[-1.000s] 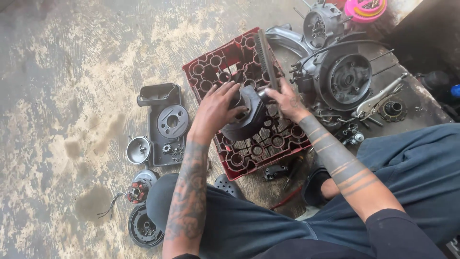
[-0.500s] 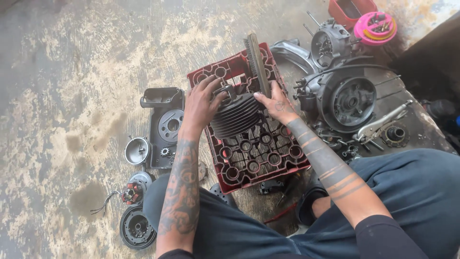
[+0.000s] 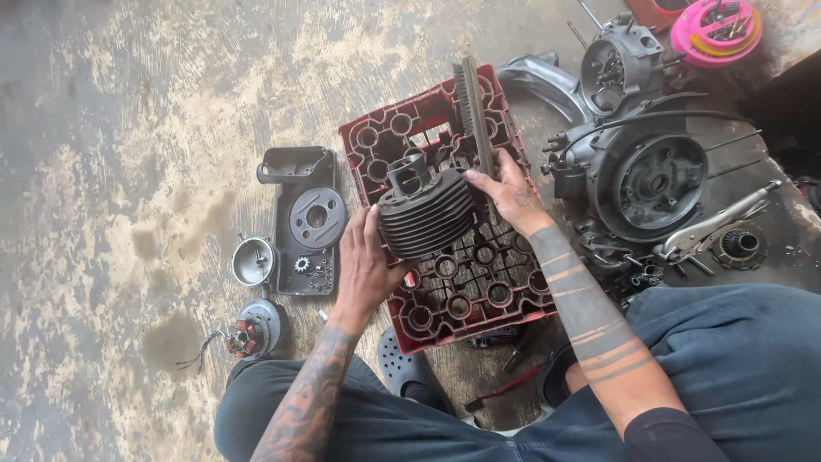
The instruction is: Cleaning and scraping motorcycle engine components using a brush and a wooden tool
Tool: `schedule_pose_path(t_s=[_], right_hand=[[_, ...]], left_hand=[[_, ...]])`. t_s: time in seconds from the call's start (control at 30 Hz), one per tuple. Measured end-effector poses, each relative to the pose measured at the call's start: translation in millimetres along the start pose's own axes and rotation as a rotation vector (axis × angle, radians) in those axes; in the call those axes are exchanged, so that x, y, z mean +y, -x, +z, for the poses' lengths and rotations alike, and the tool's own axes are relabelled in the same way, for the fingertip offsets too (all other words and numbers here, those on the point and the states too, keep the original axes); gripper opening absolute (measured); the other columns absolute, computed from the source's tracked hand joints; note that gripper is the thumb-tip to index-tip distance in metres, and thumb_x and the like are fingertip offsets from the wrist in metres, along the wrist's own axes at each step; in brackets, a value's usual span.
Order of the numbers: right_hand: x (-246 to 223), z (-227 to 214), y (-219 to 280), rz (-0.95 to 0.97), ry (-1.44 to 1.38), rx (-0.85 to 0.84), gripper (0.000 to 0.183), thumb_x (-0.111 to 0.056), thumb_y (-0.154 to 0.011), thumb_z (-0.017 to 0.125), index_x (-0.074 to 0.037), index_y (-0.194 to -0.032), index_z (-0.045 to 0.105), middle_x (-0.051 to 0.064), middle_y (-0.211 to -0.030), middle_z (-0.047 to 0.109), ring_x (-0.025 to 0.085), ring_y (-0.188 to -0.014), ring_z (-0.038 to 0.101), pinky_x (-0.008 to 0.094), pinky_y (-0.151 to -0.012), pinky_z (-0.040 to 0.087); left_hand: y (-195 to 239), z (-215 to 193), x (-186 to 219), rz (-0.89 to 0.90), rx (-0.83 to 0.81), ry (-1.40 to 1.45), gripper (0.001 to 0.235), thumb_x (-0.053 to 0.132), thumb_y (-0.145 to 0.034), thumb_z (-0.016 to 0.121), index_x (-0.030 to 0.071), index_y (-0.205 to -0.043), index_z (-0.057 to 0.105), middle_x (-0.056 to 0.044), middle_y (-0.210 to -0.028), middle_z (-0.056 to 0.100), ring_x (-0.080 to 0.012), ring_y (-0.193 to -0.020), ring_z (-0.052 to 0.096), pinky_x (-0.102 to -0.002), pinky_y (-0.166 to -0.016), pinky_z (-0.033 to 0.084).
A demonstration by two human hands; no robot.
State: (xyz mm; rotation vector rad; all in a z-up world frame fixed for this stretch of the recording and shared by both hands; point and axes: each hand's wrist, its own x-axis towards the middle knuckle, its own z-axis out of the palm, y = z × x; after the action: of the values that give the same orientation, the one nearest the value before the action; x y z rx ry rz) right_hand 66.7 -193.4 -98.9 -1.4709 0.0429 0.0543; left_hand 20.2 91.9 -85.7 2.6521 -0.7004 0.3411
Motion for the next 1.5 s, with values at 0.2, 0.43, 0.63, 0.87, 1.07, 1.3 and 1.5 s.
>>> schedule_pose_path(t_s=[0.2, 0.43, 0.63, 0.87, 1.07, 1.3, 1.5], right_hand=[[26, 5, -2, -0.028, -0.039, 0.059, 0.038, -0.027, -0.099, 0.073, -0.007, -0.126, 0.056, 0.009, -0.112, 0.064, 0.019, -0.110, 0.059, 0.039, -0.104, 0.047], [-16, 28, 16, -0.093, 0.033, 0.140, 0.053, -0.027, -0.093, 0.077, -0.002, -0.134, 0.053, 0.017, -0.123, 0.063, 0.027, -0.120, 0.057, 0.046, -0.107, 0.044], [-68, 30, 51, -0.069, 0.149, 0.145, 0.057, -0.033, -0.089, 0.081, -0.003, -0.130, 0.057, 0.021, -0.123, 0.065, 0.034, -0.121, 0.059, 0.050, -0.108, 0.042], [-55, 11, 98, 0.059, 0.114, 0.004, 0.034, -0.015, -0.092, 0.068, -0.002, -0.121, 0.055, 0.007, -0.101, 0.065, 0.014, -0.087, 0.061, 0.026, -0.080, 0.050], [-22, 10, 106, 0.211, 0.030, 0.073, 0.042, -0.034, -0.100, 0.069, 0.000, -0.119, 0.053, 0.012, -0.073, 0.058, 0.019, -0.045, 0.062, 0.028, -0.037, 0.054], [-71, -10, 112, 0.319, 0.439, -0.077, 0.051, -0.028, -0.106, 0.056, 0.009, -0.139, 0.044, 0.014, -0.069, 0.062, 0.018, -0.043, 0.059, 0.027, -0.039, 0.050], [-162, -8, 155, 0.363, 0.773, -0.071, 0.076, -0.041, -0.097, 0.058, -0.004, -0.158, 0.033, 0.036, -0.136, 0.055, 0.049, -0.125, 0.056, 0.058, -0.106, 0.045]], left_hand=[[-16, 10, 6, 0.017, 0.056, 0.005, 0.119, 0.022, -0.046, 0.096, -0.002, -0.146, 0.037, -0.025, -0.137, 0.049, -0.0423, -0.128, 0.052, -0.051, -0.106, 0.048], [-9, 8, -11, 0.017, 0.072, -0.062, 0.128, 0.036, -0.036, 0.099, -0.003, -0.144, 0.042, -0.023, -0.133, 0.055, -0.0398, -0.122, 0.059, -0.047, -0.098, 0.054], [6, -40, 10, 0.029, 0.089, 0.019, 0.126, 0.052, -0.039, 0.099, -0.001, -0.141, 0.048, -0.020, -0.125, 0.059, -0.0372, -0.114, 0.062, -0.045, -0.096, 0.050], [39, -25, 14, 0.006, -0.110, 0.060, 0.121, 0.064, -0.042, 0.093, 0.005, -0.138, 0.049, -0.013, -0.119, 0.063, -0.0299, -0.104, 0.069, -0.042, -0.092, 0.050], [21, -55, 30, 0.001, -0.261, 0.074, 0.118, 0.059, -0.051, 0.093, 0.004, -0.142, 0.044, -0.016, -0.123, 0.059, -0.0348, -0.112, 0.065, -0.046, -0.095, 0.051], [-3, -56, 37, -0.087, -0.355, 0.201, 0.118, 0.041, -0.053, 0.097, 0.002, -0.147, 0.039, -0.020, -0.129, 0.056, -0.0413, -0.120, 0.060, -0.052, -0.101, 0.052], [-9, -73, 47, -0.054, -0.392, 0.261, 0.113, 0.031, -0.054, 0.096, -0.002, -0.145, 0.039, -0.025, -0.128, 0.055, -0.0478, -0.120, 0.058, -0.057, -0.102, 0.050]])
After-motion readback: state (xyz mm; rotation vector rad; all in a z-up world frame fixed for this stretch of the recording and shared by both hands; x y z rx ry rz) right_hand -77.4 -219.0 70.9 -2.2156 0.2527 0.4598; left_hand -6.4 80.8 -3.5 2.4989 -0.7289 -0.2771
